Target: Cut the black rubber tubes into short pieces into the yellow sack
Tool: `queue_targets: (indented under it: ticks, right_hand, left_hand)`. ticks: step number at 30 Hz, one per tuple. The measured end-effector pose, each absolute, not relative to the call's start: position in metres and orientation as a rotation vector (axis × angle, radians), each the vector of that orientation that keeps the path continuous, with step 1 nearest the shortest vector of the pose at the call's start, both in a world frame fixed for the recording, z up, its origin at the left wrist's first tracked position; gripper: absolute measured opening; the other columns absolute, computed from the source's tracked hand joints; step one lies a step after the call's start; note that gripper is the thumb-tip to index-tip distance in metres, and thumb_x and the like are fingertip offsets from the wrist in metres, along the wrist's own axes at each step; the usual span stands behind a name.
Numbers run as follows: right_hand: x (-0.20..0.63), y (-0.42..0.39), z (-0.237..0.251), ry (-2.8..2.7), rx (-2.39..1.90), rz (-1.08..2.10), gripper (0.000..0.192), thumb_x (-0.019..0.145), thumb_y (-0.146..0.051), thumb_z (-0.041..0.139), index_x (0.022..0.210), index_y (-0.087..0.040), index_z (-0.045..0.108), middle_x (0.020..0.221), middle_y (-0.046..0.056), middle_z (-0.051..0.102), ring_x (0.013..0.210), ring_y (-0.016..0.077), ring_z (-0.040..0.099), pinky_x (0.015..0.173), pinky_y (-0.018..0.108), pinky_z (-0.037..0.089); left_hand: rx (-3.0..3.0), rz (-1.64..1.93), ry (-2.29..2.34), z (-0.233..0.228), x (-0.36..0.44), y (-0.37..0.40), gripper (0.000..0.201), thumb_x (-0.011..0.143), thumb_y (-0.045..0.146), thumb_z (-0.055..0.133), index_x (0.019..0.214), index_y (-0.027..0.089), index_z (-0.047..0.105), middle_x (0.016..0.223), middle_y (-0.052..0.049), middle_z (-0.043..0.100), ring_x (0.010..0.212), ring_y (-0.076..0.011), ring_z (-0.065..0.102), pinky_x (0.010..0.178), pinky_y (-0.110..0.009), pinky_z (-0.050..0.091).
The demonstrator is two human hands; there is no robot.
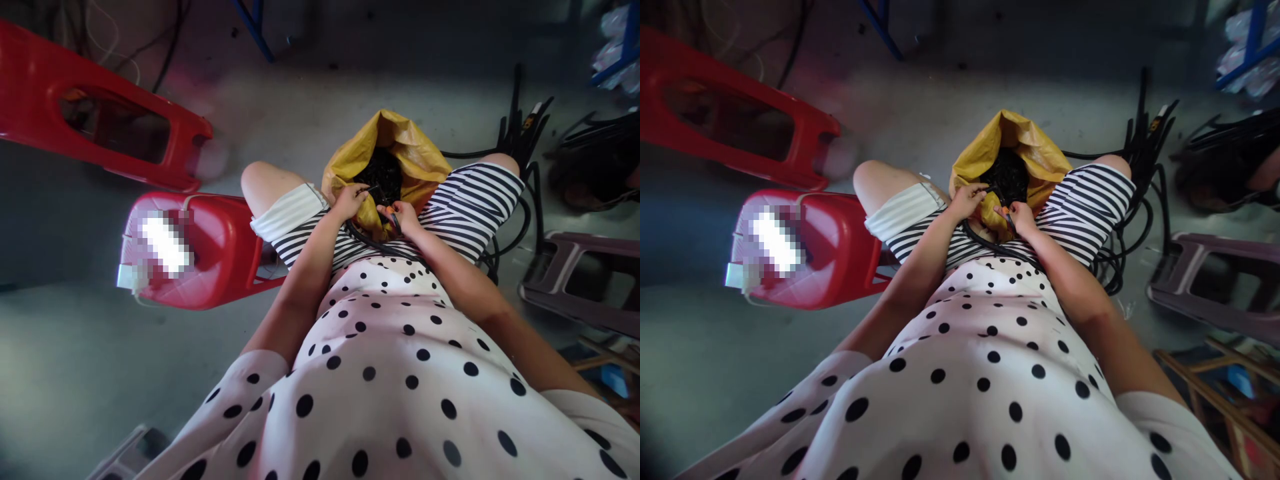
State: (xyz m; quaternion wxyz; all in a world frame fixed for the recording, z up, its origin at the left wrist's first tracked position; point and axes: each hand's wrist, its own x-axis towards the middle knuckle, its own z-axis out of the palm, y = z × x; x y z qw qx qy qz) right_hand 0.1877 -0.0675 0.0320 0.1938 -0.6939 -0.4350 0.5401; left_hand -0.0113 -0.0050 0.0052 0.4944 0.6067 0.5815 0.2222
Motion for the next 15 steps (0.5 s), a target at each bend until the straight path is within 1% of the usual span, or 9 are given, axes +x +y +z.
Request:
queue_targets:
  ticks: [4,6,8,10,12,14,15]
  right_hand:
    - [0.185,-0.065,0.036,-0.986,-1.891,1.594,0.066,0.072,-0.077,0.09,0.074,-0.026,0.048,0.05,-0.005,0.048,0.044,0.0128,0.046,0.041,0.026,0.036]
    - [0.183,-0.063,0.037,-0.905,-1.866,1.619,0.063,0.074,-0.074,0.09,0.076,-0.025,0.051,0.053,-0.004,0.055,0.043,0.0137,0.049,0.04,0.027,0.04]
    - [0.182,-0.06,0.037,-0.796,-1.809,1.603,0.057,0.075,-0.065,0.094,0.078,-0.024,0.054,0.059,-0.002,0.061,0.044,0.0138,0.052,0.041,0.028,0.044]
    - [0.182,-0.057,0.035,-0.683,-1.758,1.548,0.052,0.074,-0.051,0.098,0.079,-0.023,0.054,0.061,-0.003,0.062,0.047,0.0132,0.055,0.043,0.027,0.048]
    - [0.183,-0.055,0.034,-0.624,-1.758,1.465,0.05,0.078,-0.041,0.097,0.079,-0.024,0.05,0.06,-0.007,0.057,0.047,0.0114,0.054,0.045,0.025,0.048]
    - [0.185,-0.053,0.033,-0.599,-1.773,1.397,0.048,0.083,-0.037,0.092,0.081,-0.025,0.045,0.061,-0.008,0.055,0.046,0.0099,0.052,0.045,0.024,0.046]
    - [0.186,-0.053,0.033,-0.594,-1.775,1.379,0.048,0.085,-0.038,0.091,0.082,-0.026,0.045,0.062,-0.008,0.056,0.046,0.0098,0.051,0.044,0.024,0.045]
  left_hand:
    - [1.494,0.499,1.433,0.007,-0.008,-0.005,0.027,0.093,0.015,0.063,0.114,0.012,0.081,0.117,-0.014,0.082,0.111,-0.0262,0.074,0.11,-0.041,0.054]
    - [1.49,0.461,1.418,0.011,-0.006,-0.007,0.025,0.093,0.018,0.063,0.11,0.011,0.08,0.111,-0.013,0.082,0.105,-0.0256,0.074,0.106,-0.04,0.055]
    - [1.483,0.397,1.303,0.016,-0.003,-0.011,0.022,0.093,0.021,0.066,0.106,0.011,0.08,0.102,-0.01,0.081,0.098,-0.0239,0.073,0.099,-0.037,0.057]
    - [1.459,0.324,1.171,0.021,-0.001,-0.016,0.02,0.092,0.025,0.071,0.105,0.012,0.08,0.093,-0.007,0.079,0.088,-0.0213,0.072,0.09,-0.034,0.057]
    - [1.378,0.27,1.148,0.025,-0.002,-0.02,0.021,0.095,0.028,0.072,0.108,0.014,0.078,0.085,-0.004,0.075,0.072,-0.018,0.068,0.079,-0.032,0.057]
    - [1.262,0.252,1.232,0.026,-0.005,-0.021,0.019,0.098,0.028,0.069,0.11,0.014,0.075,0.077,-0.002,0.07,0.056,-0.015,0.061,0.067,-0.032,0.054]
    - [1.216,0.273,1.299,0.025,-0.006,-0.02,0.016,0.1,0.026,0.067,0.108,0.015,0.073,0.074,-0.001,0.067,0.051,-0.0142,0.058,0.063,-0.032,0.053]
